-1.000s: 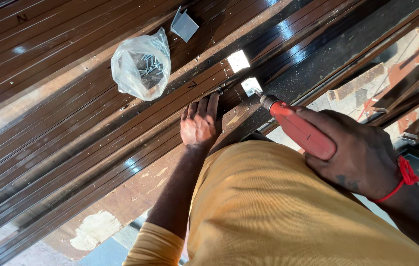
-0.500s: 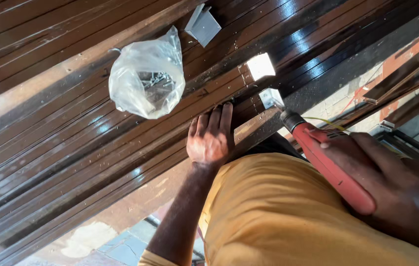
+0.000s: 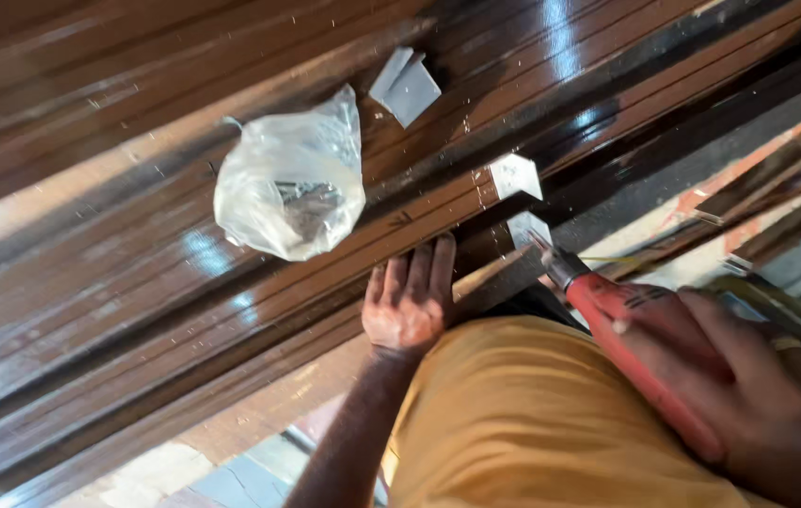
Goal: The person uses a corded drill to drive screws into small white plastic blocks attached to long wooden slats. They repeatedly pick up screws, position the blocks, and fasten them to the wood.
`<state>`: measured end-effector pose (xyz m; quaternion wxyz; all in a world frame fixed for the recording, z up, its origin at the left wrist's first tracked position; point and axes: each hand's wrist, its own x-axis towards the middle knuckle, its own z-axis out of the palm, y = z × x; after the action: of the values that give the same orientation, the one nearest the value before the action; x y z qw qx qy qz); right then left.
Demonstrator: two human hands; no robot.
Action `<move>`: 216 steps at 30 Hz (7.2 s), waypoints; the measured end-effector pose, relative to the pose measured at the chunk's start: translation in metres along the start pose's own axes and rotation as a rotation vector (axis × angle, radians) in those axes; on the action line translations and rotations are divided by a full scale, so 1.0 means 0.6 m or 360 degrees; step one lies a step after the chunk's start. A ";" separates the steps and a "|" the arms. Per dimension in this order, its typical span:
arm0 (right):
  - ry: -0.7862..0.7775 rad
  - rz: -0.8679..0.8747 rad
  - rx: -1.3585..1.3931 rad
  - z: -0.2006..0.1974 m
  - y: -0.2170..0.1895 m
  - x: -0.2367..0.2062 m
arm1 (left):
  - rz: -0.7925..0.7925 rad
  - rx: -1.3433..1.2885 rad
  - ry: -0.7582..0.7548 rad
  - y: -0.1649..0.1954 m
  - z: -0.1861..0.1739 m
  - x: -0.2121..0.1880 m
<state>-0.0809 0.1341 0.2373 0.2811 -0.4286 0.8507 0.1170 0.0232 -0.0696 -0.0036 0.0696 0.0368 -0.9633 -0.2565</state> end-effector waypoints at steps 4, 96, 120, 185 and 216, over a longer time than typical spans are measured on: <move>-0.0141 0.0242 0.0414 -0.005 -0.003 -0.023 | 0.0049 -0.0056 -0.0077 0.004 -0.001 -0.009; 0.0443 0.0851 0.1149 0.185 -0.054 -0.133 | -0.0303 0.1213 -0.0001 -0.348 -0.262 -0.255; 0.0534 0.0740 0.0843 0.158 -0.042 -0.101 | -0.0005 0.0502 -0.0228 -0.198 -0.372 -0.193; -0.0254 0.0185 0.0106 0.183 0.886 -0.220 | -0.0949 0.0261 0.0798 0.513 0.182 0.223; -0.0102 0.0506 0.0265 0.156 0.807 -0.267 | -0.0504 -0.0061 0.0757 0.516 0.247 0.441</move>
<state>-0.3543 0.5748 0.2332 0.3205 -0.2601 0.9050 0.1027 -0.2720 0.2426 0.0538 0.2534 0.2446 -0.8972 -0.2665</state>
